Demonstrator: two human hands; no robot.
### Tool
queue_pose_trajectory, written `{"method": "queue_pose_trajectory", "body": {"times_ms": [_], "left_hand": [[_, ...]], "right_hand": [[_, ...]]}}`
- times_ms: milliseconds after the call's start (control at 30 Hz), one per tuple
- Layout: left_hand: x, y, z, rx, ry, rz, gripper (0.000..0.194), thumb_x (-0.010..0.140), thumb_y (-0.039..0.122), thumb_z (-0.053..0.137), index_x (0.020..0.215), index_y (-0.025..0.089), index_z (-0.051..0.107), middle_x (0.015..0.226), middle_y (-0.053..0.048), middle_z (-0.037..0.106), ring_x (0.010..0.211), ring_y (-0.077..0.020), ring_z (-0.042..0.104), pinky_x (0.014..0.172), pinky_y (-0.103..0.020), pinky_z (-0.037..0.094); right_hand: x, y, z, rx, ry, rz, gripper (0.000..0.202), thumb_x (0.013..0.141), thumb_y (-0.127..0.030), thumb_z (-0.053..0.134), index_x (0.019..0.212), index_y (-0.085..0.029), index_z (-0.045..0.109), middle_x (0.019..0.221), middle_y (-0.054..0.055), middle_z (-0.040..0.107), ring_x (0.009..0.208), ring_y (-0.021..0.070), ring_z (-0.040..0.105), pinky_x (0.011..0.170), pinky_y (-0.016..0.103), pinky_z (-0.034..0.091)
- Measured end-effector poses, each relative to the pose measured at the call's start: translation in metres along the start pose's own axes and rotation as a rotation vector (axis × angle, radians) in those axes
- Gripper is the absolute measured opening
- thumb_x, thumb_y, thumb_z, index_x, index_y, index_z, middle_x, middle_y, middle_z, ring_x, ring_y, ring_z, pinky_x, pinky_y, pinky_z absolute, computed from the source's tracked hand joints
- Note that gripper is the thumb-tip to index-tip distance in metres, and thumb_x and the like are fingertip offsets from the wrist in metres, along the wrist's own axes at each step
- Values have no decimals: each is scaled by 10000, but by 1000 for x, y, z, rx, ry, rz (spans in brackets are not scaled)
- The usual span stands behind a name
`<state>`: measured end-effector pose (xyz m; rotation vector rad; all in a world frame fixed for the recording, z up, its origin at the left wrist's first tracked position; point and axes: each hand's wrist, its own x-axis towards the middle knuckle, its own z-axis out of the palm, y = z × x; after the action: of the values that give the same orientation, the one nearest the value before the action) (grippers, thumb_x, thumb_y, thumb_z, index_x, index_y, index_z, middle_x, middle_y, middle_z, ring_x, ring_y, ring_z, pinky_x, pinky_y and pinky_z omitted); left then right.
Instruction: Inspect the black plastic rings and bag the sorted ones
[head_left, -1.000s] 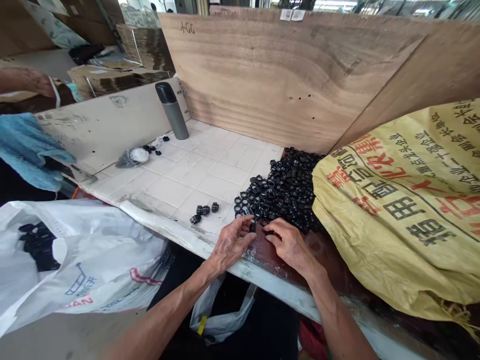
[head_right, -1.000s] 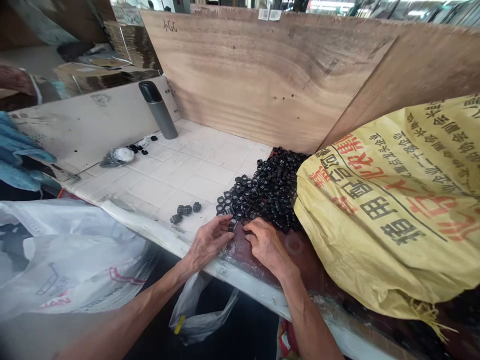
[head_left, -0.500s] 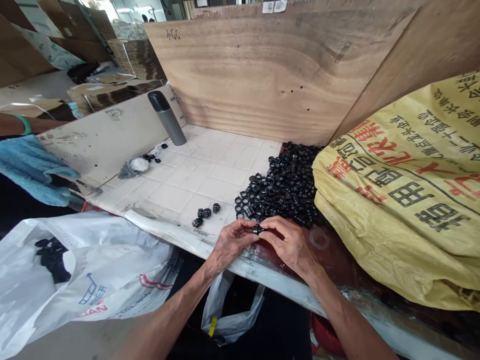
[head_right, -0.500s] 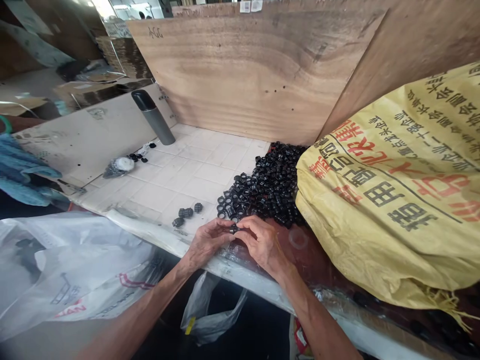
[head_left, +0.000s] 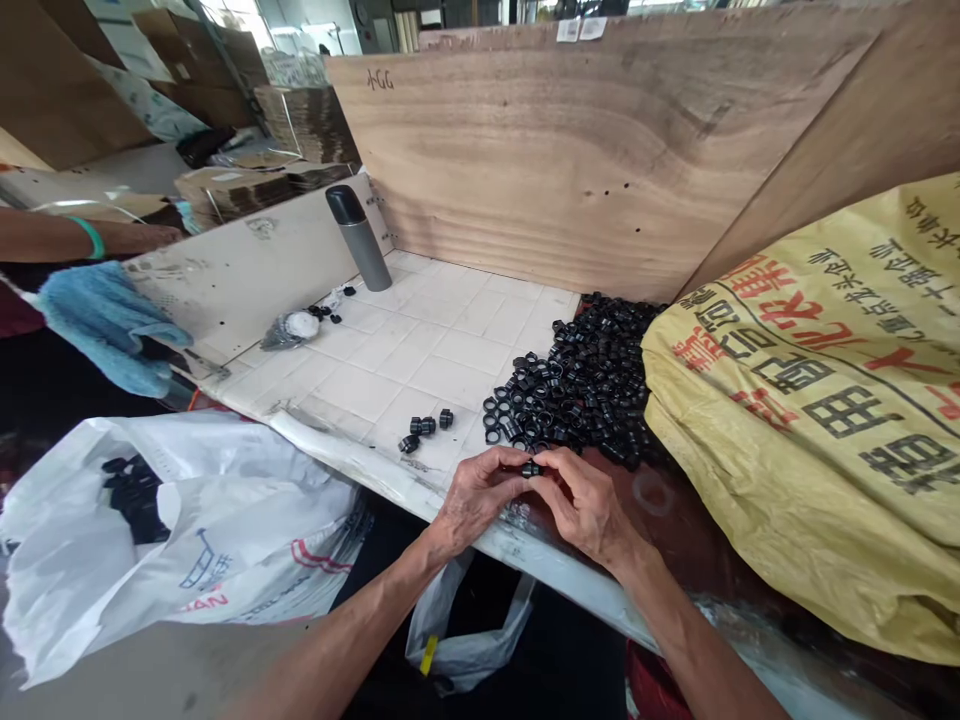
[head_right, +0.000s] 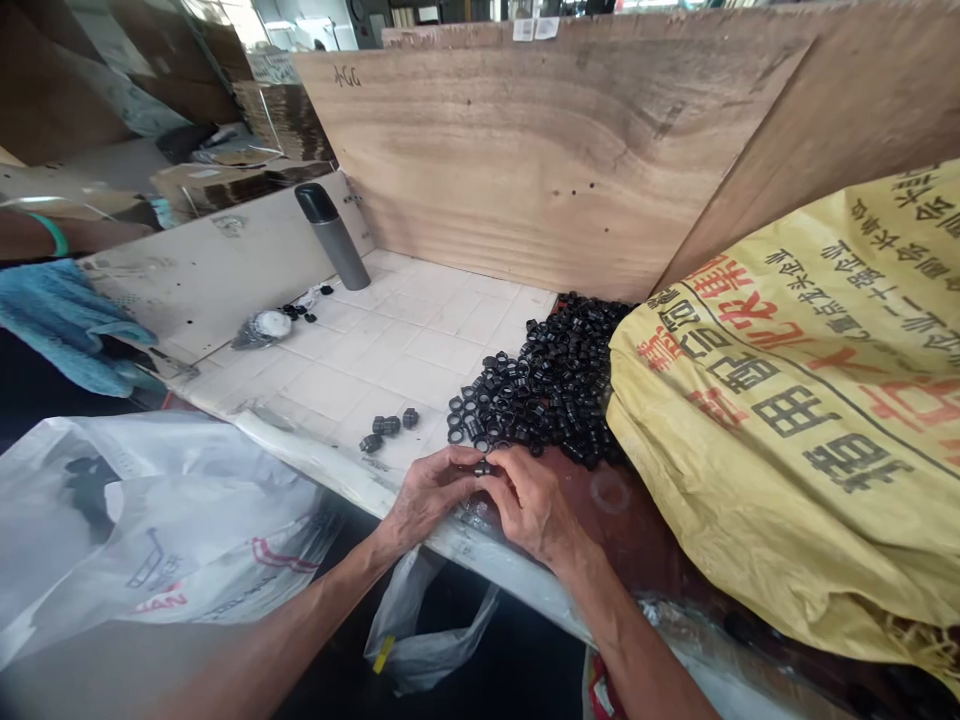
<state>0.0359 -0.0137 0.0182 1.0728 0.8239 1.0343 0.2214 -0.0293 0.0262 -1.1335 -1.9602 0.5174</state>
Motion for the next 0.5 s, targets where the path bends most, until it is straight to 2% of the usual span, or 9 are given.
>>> {"method": "queue_pose_trajectory", "body": {"times_ms": [100, 167, 267, 300, 400, 500], "left_hand": [[0, 1, -1, -24, 21, -15, 276, 731, 264, 832, 960, 174, 706, 974, -34, 699, 861, -158, 660, 814, -278, 543], [-1, 2, -2, 32, 8, -10, 276, 733, 277, 829, 962, 168, 719, 970, -45, 707, 860, -170, 662, 806, -283, 542], [-1, 1, -3, 91, -11, -19, 284, 752, 307, 815, 978, 160, 727, 960, -65, 718, 843, -184, 667, 779, -288, 541], [0, 0, -4, 89, -7, -20, 290, 753, 318, 814, 979, 159, 726, 954, -68, 719, 832, -183, 666, 772, -286, 539], [3, -2, -4, 49, 8, -19, 312, 731, 347, 827, 956, 159, 719, 956, -74, 720, 828, -188, 668, 764, -282, 534], [6, -2, -2, 11, 27, -33, 334, 696, 396, 845, 907, 178, 706, 916, -63, 721, 828, -204, 676, 779, -304, 538]], "right_hand": [[1, -3, -5, 9, -33, 12, 173, 988, -220, 493, 1128, -201, 593, 989, 88, 683, 916, 204, 672, 825, 307, 542], [0, -2, -3, -39, -36, 46, 156, 1002, -235, 474, 961, -198, 621, 849, 63, 675, 790, 183, 668, 747, 277, 529], [-2, 1, 4, -138, -31, 95, 336, 1023, -268, 430, 726, -208, 576, 638, 18, 599, 592, 150, 611, 636, 246, 500], [-1, 2, 6, -139, -5, 91, 335, 1024, -276, 424, 740, -208, 588, 637, 18, 607, 587, 150, 617, 630, 240, 504], [2, 1, 8, -45, 107, 108, 177, 1000, -312, 483, 1024, -212, 627, 772, 37, 694, 665, 162, 682, 627, 217, 538], [4, 0, 7, 37, 89, 51, 197, 983, -312, 466, 1063, -260, 638, 876, 52, 725, 767, 188, 717, 686, 237, 580]]}}
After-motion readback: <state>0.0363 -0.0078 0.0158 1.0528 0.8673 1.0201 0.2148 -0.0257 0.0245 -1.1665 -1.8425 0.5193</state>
